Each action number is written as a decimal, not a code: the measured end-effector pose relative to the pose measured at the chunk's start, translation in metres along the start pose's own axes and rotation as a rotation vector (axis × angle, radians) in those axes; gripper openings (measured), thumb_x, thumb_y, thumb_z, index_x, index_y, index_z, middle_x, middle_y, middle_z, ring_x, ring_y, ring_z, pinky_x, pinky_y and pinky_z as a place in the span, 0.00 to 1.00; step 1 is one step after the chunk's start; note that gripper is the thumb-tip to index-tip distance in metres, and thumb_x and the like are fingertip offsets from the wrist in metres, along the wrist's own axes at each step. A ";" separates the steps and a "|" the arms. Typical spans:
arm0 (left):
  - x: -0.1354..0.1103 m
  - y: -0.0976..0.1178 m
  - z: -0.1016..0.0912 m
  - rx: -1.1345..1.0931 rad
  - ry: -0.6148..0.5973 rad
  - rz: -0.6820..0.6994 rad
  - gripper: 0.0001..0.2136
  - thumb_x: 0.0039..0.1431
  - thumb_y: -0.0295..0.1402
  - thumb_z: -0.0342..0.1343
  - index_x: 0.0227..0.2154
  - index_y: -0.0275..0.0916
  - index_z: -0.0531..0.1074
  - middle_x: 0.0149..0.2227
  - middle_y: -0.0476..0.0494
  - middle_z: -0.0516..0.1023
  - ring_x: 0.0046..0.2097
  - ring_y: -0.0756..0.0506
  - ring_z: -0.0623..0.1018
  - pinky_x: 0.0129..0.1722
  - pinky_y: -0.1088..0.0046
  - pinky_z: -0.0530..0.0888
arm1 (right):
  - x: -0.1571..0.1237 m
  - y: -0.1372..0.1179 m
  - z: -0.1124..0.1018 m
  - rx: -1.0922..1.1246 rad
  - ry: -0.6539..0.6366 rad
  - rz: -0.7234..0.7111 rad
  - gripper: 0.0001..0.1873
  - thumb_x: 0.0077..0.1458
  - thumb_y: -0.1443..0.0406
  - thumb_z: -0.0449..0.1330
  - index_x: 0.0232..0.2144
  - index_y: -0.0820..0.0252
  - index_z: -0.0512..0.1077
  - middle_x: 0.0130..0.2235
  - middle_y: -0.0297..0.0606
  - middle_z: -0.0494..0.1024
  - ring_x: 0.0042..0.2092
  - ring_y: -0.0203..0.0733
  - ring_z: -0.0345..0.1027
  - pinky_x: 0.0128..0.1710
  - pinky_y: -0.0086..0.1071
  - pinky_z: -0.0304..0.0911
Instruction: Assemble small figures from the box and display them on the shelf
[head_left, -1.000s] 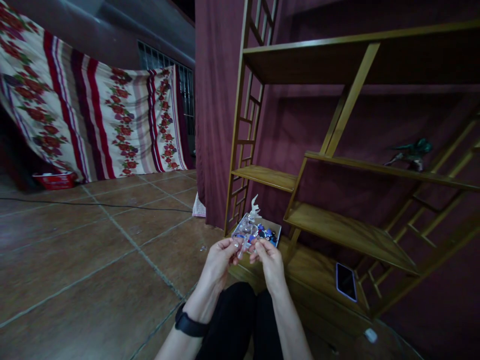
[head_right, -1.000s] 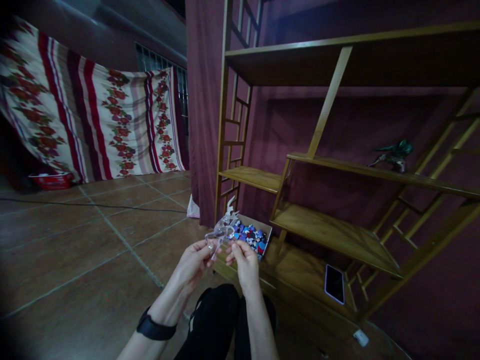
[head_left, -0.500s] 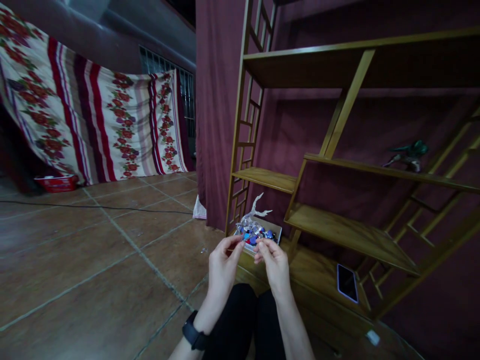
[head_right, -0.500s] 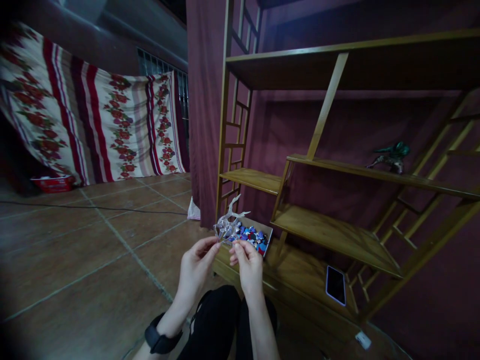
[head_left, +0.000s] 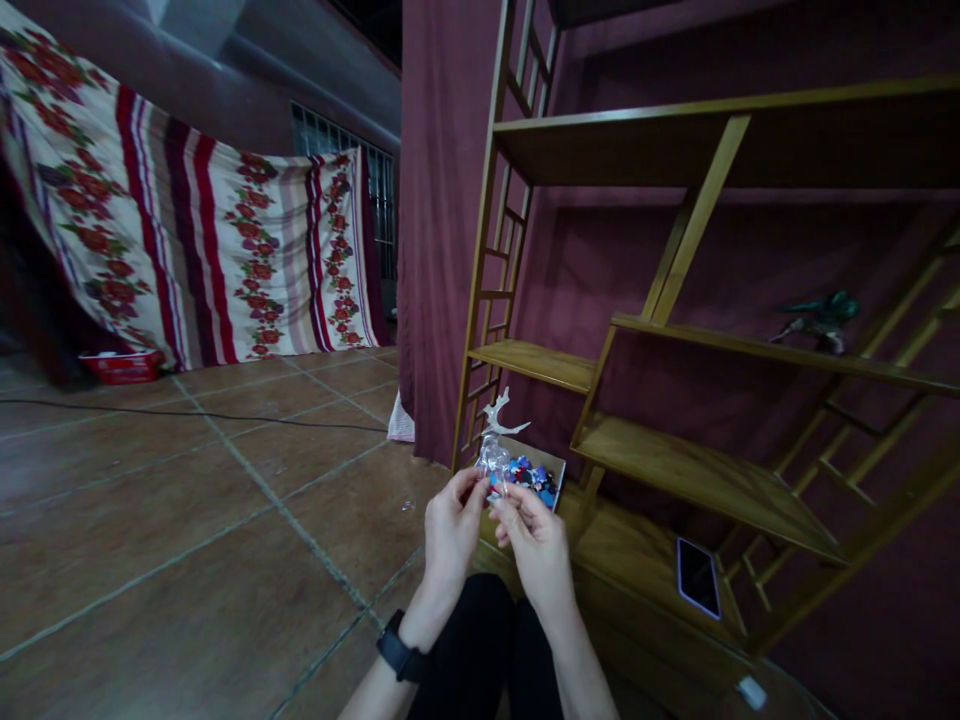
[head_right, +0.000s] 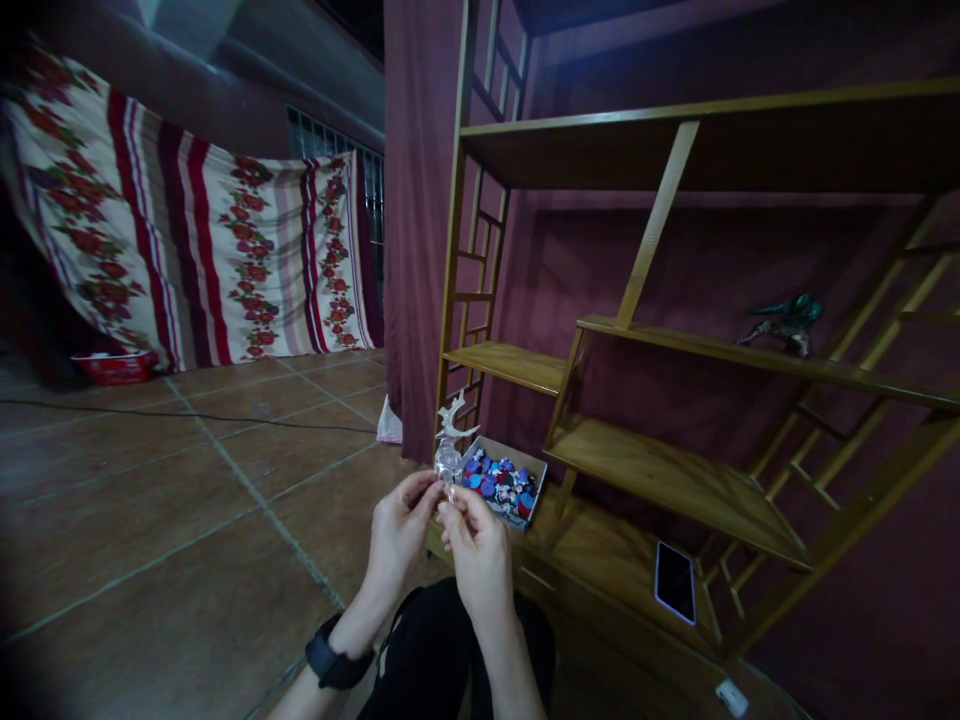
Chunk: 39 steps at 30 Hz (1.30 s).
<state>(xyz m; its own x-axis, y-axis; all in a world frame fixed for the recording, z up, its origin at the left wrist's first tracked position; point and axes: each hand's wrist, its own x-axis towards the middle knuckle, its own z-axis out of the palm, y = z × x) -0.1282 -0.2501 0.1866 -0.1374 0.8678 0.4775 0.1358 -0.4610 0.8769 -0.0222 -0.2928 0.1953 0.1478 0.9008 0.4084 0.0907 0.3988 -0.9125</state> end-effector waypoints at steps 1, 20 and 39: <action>0.001 0.000 0.001 -0.041 -0.002 -0.009 0.09 0.52 0.36 0.55 0.34 0.38 0.75 0.33 0.45 0.78 0.33 0.47 0.76 0.33 0.74 0.69 | -0.001 -0.003 0.002 -0.046 -0.013 -0.024 0.17 0.54 0.57 0.55 0.42 0.60 0.72 0.30 0.37 0.76 0.25 0.34 0.66 0.23 0.26 0.64; 0.004 0.003 -0.002 -0.585 -0.150 -0.334 0.13 0.41 0.36 0.64 0.30 0.33 0.75 0.28 0.47 0.74 0.27 0.52 0.71 0.27 0.78 0.68 | -0.005 0.002 0.007 -0.428 0.100 -0.347 0.11 0.59 0.64 0.49 0.38 0.55 0.71 0.40 0.39 0.71 0.41 0.38 0.68 0.41 0.29 0.64; 0.007 0.000 -0.004 -0.669 -0.201 -0.367 0.11 0.43 0.36 0.64 0.28 0.33 0.75 0.25 0.46 0.75 0.25 0.53 0.71 0.24 0.80 0.66 | -0.001 0.005 0.006 -0.358 0.137 -0.278 0.12 0.59 0.62 0.49 0.36 0.56 0.72 0.38 0.39 0.72 0.40 0.39 0.68 0.40 0.30 0.63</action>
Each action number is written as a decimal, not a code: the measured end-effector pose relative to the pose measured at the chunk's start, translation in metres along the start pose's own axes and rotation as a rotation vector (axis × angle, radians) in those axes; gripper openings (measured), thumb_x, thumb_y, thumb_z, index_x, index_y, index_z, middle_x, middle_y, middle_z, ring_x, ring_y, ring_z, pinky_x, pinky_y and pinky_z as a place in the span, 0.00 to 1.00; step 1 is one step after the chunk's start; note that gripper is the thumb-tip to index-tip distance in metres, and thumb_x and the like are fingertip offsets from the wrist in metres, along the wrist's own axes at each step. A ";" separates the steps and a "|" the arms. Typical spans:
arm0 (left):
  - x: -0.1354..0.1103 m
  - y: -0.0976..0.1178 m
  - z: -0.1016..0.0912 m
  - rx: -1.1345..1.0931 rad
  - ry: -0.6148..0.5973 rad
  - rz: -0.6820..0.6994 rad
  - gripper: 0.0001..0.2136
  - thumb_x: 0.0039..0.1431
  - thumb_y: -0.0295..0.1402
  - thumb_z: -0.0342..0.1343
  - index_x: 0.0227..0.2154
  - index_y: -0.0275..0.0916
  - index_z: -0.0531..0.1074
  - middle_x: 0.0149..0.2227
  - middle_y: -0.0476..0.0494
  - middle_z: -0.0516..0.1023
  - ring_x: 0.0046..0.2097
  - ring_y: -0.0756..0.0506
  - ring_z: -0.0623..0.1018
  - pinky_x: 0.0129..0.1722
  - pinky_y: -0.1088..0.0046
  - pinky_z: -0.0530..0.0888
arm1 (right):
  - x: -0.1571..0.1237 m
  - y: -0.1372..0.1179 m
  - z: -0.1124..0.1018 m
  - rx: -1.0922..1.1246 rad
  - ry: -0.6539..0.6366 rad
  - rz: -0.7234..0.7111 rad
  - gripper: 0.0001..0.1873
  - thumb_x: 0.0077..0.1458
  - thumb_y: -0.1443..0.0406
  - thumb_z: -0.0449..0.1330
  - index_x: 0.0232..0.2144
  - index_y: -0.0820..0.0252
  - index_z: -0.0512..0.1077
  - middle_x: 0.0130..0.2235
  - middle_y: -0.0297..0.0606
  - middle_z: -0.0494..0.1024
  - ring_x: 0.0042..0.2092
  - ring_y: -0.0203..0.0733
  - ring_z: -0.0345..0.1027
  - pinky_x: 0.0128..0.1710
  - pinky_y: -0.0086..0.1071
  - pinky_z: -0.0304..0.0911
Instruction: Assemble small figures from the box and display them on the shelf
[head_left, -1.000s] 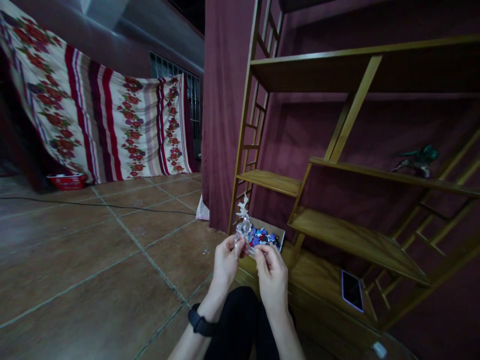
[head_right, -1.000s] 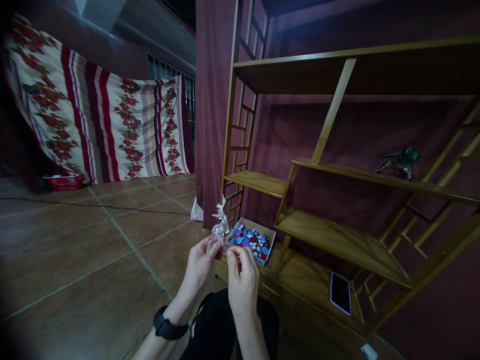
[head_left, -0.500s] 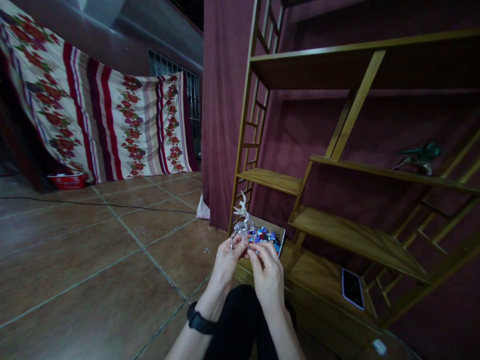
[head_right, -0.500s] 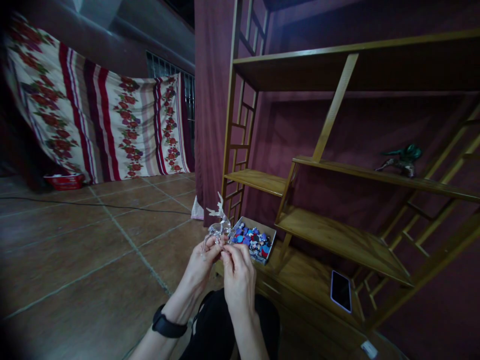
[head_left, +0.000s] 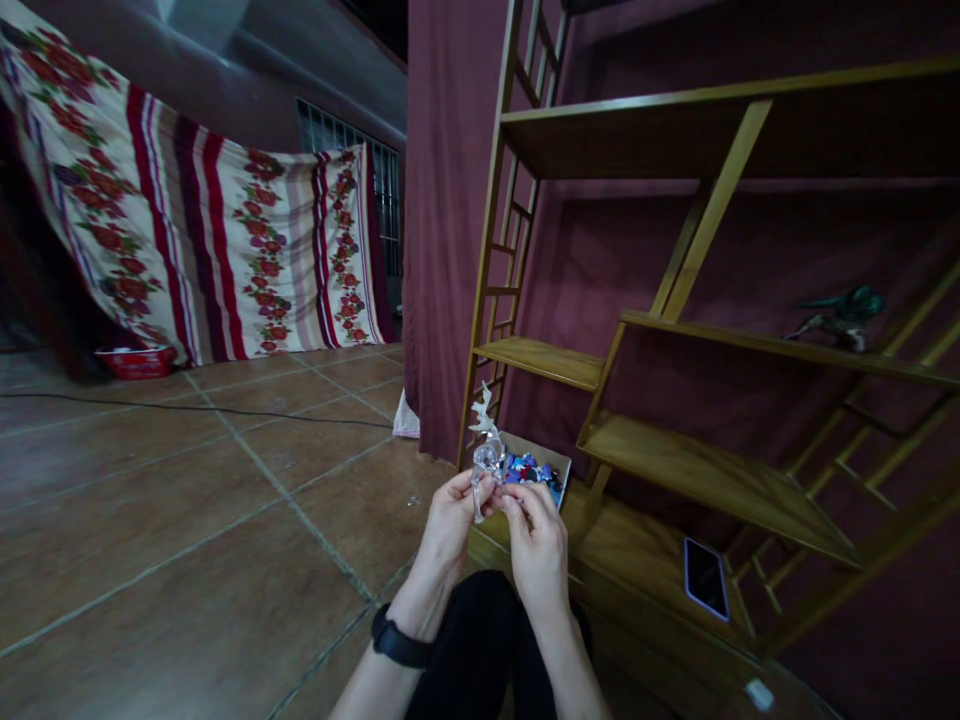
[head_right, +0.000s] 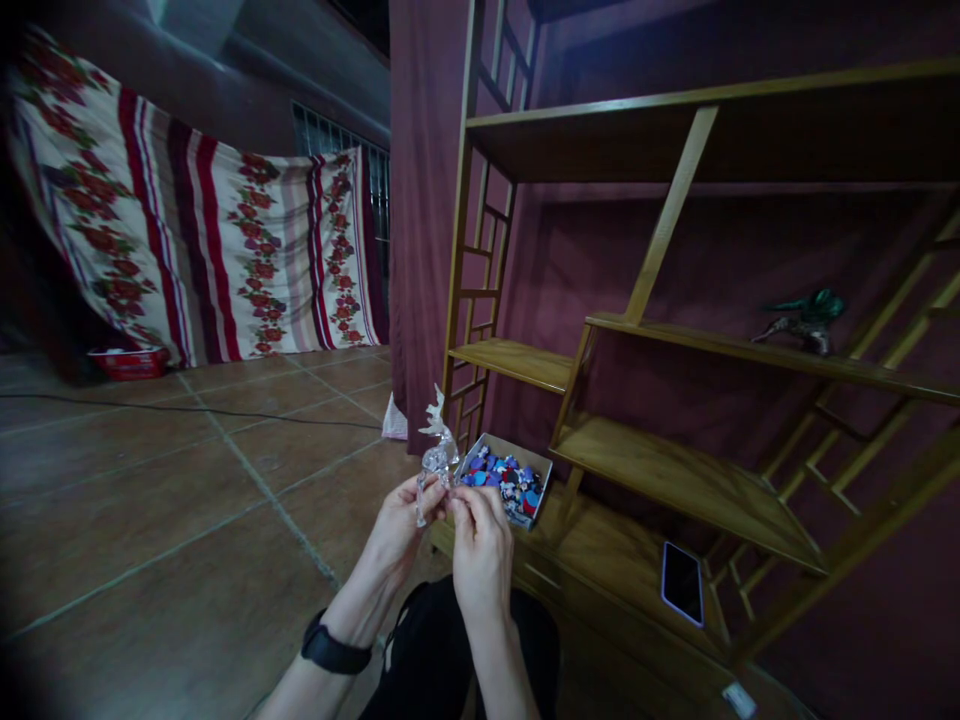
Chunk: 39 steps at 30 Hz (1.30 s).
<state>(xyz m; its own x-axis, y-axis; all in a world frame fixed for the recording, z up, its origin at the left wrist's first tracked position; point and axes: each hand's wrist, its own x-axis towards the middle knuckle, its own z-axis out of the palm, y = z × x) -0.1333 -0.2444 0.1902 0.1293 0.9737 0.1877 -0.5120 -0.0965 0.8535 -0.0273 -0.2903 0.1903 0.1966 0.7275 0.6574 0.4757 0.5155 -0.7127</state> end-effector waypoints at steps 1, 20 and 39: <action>0.000 0.000 0.000 0.007 0.003 0.001 0.12 0.43 0.36 0.64 0.28 0.33 0.75 0.25 0.46 0.76 0.25 0.53 0.71 0.24 0.80 0.66 | 0.000 0.001 0.000 0.006 -0.003 0.002 0.12 0.60 0.62 0.48 0.36 0.57 0.72 0.38 0.39 0.72 0.40 0.39 0.68 0.41 0.30 0.63; 0.003 0.002 -0.010 0.298 0.240 0.158 0.17 0.40 0.40 0.64 0.33 0.32 0.77 0.25 0.43 0.77 0.25 0.50 0.73 0.26 0.76 0.70 | 0.005 0.010 -0.001 0.087 0.012 0.166 0.18 0.57 0.57 0.51 0.43 0.58 0.73 0.41 0.42 0.78 0.41 0.44 0.72 0.41 0.34 0.66; -0.011 -0.012 0.000 0.773 0.280 0.469 0.09 0.50 0.37 0.58 0.33 0.41 0.77 0.34 0.44 0.80 0.34 0.45 0.77 0.37 0.71 0.71 | 0.017 0.017 -0.004 -0.491 0.013 0.081 0.18 0.60 0.54 0.45 0.37 0.55 0.71 0.30 0.37 0.79 0.30 0.41 0.72 0.26 0.28 0.54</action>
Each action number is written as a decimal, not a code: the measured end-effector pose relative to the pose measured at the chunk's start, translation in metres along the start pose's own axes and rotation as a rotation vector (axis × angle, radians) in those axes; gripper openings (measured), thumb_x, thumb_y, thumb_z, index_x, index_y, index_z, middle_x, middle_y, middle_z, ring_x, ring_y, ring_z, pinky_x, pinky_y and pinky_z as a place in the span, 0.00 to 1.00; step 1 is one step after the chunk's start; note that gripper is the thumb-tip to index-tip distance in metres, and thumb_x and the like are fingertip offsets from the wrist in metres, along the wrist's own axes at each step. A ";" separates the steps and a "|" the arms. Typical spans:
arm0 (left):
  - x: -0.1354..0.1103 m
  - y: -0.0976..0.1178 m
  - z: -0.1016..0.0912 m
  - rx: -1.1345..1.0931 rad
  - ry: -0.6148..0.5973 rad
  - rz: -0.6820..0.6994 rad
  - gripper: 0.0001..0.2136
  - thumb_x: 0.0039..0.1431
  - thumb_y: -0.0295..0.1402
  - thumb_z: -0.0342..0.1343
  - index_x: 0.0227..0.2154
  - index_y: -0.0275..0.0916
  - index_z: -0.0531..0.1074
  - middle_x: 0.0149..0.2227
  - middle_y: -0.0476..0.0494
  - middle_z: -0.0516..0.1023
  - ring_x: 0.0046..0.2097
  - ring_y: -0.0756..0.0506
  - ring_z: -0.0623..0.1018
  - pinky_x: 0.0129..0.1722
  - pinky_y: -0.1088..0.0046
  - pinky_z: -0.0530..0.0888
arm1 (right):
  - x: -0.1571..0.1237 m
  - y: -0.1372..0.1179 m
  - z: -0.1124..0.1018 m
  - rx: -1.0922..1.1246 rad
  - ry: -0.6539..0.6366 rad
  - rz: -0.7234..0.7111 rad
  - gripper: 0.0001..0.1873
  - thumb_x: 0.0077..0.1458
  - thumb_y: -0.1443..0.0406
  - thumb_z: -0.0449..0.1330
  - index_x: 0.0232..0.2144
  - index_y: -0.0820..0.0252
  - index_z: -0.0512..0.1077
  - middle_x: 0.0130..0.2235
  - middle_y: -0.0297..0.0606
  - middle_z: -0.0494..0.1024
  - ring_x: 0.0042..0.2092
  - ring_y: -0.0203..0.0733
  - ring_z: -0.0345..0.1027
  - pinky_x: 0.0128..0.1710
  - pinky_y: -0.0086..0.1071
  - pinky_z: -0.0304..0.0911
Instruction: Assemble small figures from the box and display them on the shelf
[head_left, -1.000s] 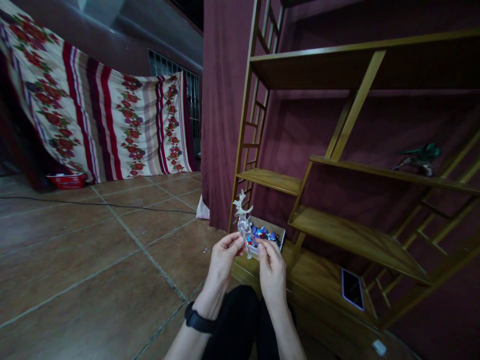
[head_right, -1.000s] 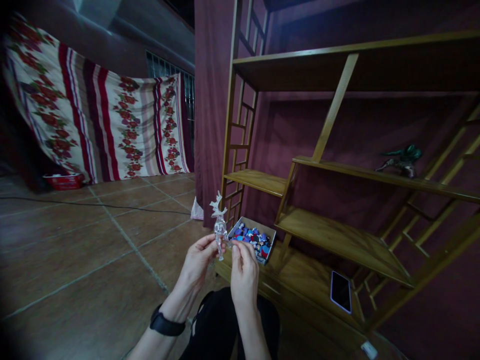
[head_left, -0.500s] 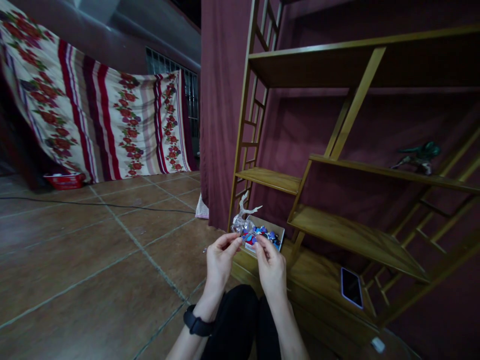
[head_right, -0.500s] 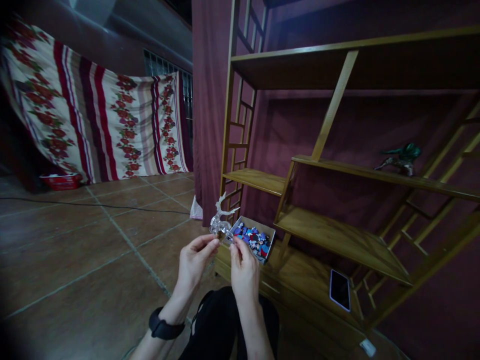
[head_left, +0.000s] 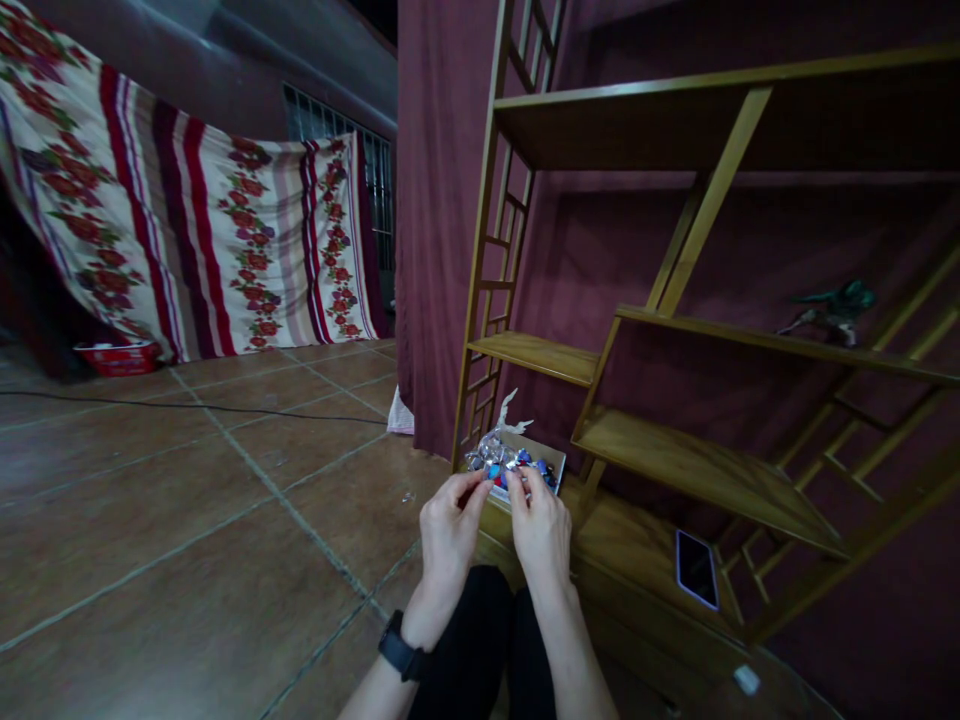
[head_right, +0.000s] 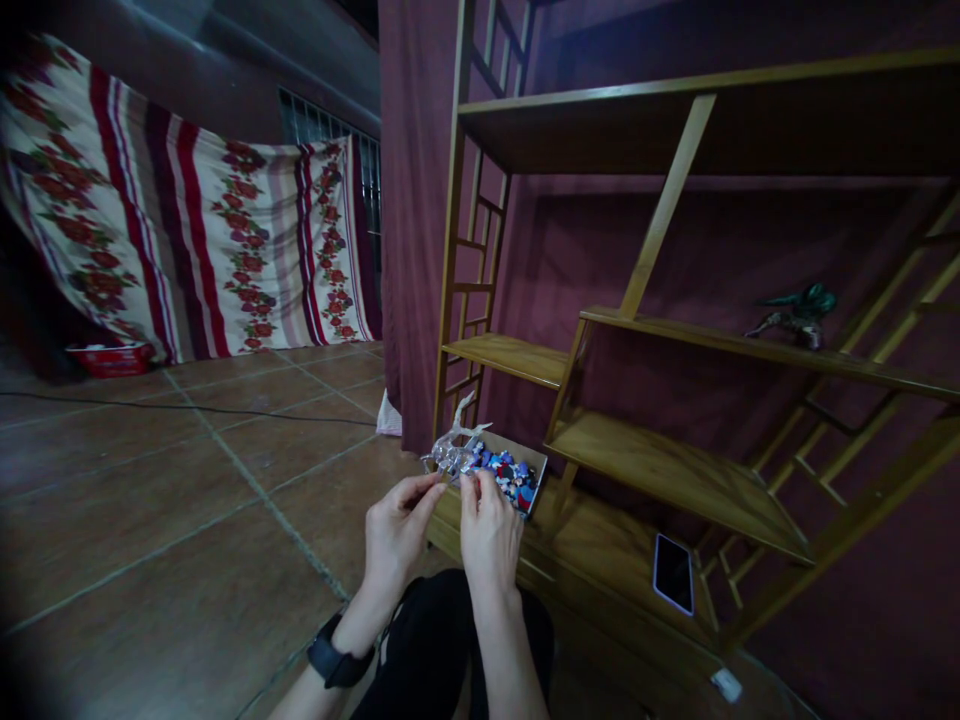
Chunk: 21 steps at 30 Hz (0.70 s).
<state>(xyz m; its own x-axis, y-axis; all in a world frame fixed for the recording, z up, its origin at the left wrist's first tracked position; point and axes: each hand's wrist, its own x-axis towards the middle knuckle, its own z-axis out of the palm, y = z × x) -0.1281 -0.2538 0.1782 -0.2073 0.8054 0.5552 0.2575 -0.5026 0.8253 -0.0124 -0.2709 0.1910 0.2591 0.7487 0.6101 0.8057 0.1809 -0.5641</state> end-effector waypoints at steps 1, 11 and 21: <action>-0.001 0.000 0.000 0.042 -0.007 0.031 0.09 0.51 0.37 0.57 0.34 0.41 0.77 0.34 0.44 0.80 0.35 0.45 0.77 0.38 0.71 0.71 | 0.000 0.000 0.000 -0.001 -0.010 0.002 0.18 0.60 0.54 0.45 0.37 0.55 0.71 0.30 0.37 0.79 0.30 0.41 0.72 0.26 0.28 0.54; -0.009 -0.002 0.004 0.271 -0.044 0.215 0.09 0.55 0.35 0.53 0.36 0.41 0.75 0.36 0.43 0.78 0.37 0.45 0.77 0.40 0.71 0.70 | -0.003 0.005 0.009 -0.003 -0.074 0.036 0.15 0.62 0.62 0.42 0.37 0.57 0.67 0.33 0.40 0.78 0.32 0.42 0.73 0.27 0.29 0.55; -0.017 -0.005 0.009 0.118 -0.030 0.166 0.11 0.57 0.35 0.52 0.39 0.39 0.74 0.36 0.43 0.77 0.37 0.46 0.76 0.39 0.71 0.71 | -0.003 0.007 0.010 -0.038 -0.122 0.081 0.12 0.62 0.66 0.42 0.37 0.57 0.65 0.35 0.37 0.78 0.35 0.40 0.73 0.31 0.29 0.56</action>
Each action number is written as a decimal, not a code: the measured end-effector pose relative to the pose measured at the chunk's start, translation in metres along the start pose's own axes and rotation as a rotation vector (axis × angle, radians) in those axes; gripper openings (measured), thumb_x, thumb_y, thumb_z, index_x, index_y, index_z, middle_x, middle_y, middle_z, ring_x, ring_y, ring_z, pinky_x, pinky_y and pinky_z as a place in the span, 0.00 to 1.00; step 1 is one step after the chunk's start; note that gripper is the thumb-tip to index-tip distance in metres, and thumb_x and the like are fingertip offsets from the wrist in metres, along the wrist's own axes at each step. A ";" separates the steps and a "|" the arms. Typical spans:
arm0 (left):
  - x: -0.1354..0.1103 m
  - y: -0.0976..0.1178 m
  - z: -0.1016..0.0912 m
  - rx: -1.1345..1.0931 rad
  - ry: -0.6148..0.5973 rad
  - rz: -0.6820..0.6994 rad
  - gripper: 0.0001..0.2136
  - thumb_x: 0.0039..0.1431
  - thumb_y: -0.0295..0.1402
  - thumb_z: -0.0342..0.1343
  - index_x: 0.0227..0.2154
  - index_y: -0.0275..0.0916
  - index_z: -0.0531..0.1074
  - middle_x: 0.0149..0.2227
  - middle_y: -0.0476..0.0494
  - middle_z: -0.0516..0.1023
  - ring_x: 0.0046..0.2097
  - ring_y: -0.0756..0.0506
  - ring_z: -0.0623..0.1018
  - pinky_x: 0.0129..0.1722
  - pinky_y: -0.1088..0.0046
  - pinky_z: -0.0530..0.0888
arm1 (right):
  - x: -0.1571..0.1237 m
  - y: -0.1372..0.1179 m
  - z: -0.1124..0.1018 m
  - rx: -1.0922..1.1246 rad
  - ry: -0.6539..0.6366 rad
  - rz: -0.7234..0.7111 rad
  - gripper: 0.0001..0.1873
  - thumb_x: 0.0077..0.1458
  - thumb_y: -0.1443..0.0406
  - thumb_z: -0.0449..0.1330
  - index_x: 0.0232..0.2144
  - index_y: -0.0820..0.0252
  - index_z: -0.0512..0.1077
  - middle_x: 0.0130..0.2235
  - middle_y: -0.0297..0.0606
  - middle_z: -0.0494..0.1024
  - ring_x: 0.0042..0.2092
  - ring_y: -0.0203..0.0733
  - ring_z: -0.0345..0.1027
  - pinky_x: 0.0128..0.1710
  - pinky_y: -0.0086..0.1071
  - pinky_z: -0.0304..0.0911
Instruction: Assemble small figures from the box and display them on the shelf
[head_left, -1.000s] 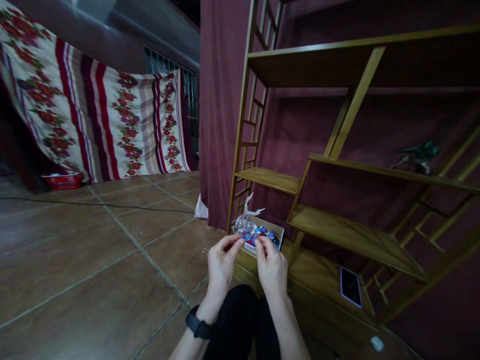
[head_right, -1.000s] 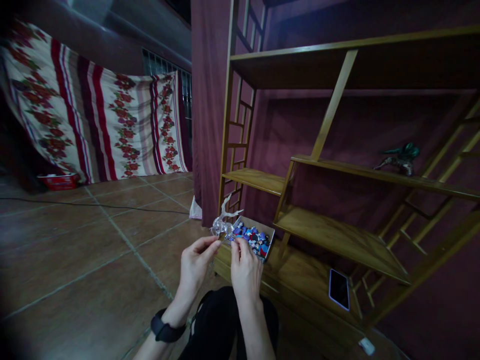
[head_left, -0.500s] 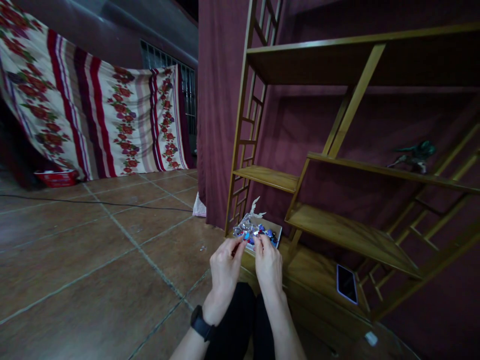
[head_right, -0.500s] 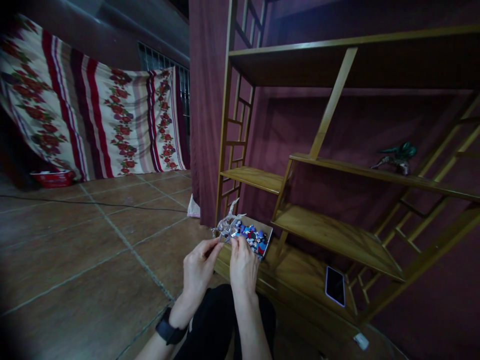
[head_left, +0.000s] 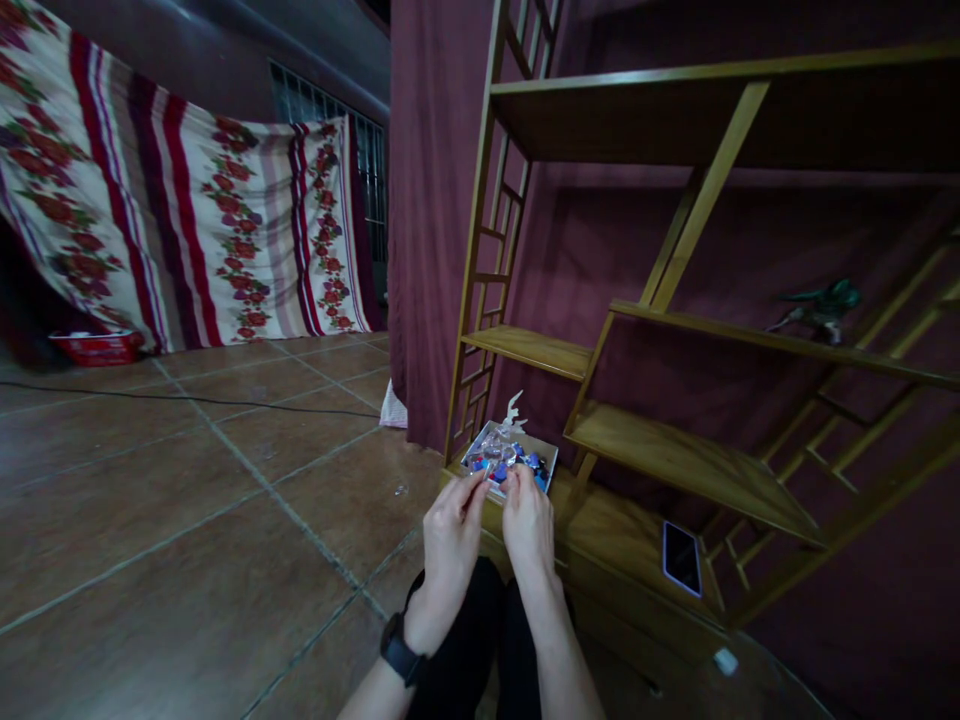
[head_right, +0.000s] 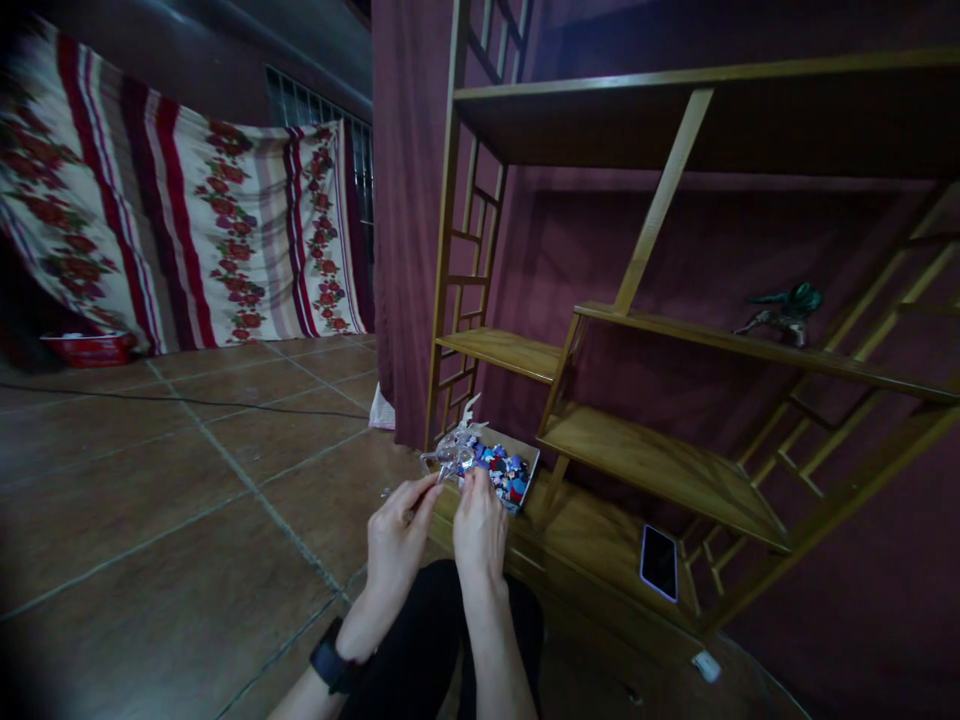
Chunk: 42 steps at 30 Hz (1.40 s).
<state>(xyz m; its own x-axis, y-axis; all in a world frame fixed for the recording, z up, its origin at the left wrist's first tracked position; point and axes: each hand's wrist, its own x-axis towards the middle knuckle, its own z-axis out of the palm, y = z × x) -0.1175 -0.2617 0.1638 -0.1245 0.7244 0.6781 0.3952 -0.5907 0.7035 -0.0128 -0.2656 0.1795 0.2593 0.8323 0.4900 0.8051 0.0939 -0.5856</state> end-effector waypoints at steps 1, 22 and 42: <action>-0.001 -0.001 0.000 -0.029 -0.007 -0.031 0.11 0.57 0.35 0.51 0.40 0.39 0.74 0.37 0.43 0.77 0.38 0.47 0.76 0.39 0.71 0.71 | -0.001 0.000 0.000 -0.001 -0.003 0.005 0.12 0.62 0.66 0.42 0.37 0.57 0.65 0.35 0.37 0.78 0.35 0.40 0.72 0.32 0.28 0.56; -0.005 0.002 0.001 -0.209 -0.031 -0.269 0.12 0.52 0.40 0.56 0.33 0.37 0.77 0.30 0.44 0.79 0.31 0.46 0.77 0.29 0.75 0.72 | -0.004 0.007 0.002 0.012 -0.046 0.036 0.13 0.61 0.63 0.42 0.36 0.56 0.66 0.33 0.35 0.78 0.34 0.41 0.72 0.29 0.29 0.54; -0.013 -0.010 -0.002 0.056 -0.044 -0.019 0.09 0.57 0.35 0.52 0.35 0.40 0.75 0.34 0.45 0.79 0.34 0.47 0.78 0.34 0.73 0.72 | 0.001 0.022 0.000 0.215 -0.040 0.070 0.15 0.58 0.61 0.44 0.35 0.56 0.69 0.28 0.33 0.78 0.28 0.38 0.71 0.28 0.28 0.59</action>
<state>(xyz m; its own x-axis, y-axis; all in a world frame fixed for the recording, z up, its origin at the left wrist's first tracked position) -0.1220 -0.2656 0.1486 -0.0927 0.7511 0.6536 0.4439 -0.5564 0.7024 0.0050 -0.2630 0.1667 0.2860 0.8614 0.4198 0.6529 0.1455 -0.7434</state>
